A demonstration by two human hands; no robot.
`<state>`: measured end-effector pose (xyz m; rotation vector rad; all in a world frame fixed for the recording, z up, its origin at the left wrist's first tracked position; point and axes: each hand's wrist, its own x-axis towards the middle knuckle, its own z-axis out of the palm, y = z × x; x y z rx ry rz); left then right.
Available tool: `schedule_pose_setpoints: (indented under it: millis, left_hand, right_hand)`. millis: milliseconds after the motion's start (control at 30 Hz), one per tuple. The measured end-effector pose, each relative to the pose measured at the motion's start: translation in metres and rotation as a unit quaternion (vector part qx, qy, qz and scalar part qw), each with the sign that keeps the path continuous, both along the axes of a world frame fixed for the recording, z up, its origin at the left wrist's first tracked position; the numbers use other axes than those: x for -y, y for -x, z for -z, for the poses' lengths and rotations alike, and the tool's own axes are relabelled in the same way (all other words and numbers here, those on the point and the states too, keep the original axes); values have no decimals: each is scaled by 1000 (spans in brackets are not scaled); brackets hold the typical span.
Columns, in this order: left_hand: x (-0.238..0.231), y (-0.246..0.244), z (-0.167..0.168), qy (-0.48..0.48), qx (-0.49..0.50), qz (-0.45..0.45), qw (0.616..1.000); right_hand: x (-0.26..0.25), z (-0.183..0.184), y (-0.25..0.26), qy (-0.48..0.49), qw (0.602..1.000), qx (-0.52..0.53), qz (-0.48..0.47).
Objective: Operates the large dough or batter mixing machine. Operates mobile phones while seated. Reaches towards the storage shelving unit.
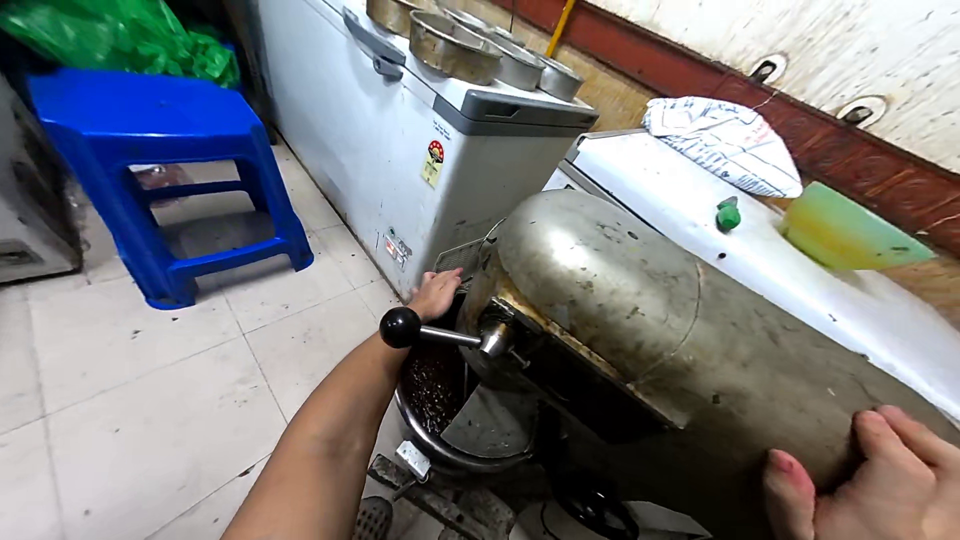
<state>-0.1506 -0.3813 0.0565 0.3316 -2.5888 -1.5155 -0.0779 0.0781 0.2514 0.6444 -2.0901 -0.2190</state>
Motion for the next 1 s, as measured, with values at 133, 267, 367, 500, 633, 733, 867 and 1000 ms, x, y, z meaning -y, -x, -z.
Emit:
schedule_pose_setpoints:
  millis: [133,267,367,500,633,733,867,1000]
  left_hand:
    - [1,-14,-10,111,24,5,994]
    - [13,-32,7,115,42,-35,992]
    - [14,-70,14,106,-10,-41,993]
    - [6,-126,37,55,-43,-80,994]
    - [-26,-180,36,-16,-70,-95,993]
    - [-56,-207,35,-93,-67,-116,987]
    - [-100,-233,32,-129,-48,-121,983]
    - [-144,-246,26,-130,-27,-84,988]
  right_hand:
    - [4,-1,-3,5,1000,-1,3]
    - [5,-1,-1,11,1000,-13,-5]
    - [6,2,1,18,999,-26,-8]
    - [7,4,4,28,998,-47,-12]
    - [10,3,4,39,998,-43,-21]
    - [12,2,5,47,998,-39,-24]
    - [14,3,6,60,997,-43,-33]
    - [16,4,8,69,995,-53,-42]
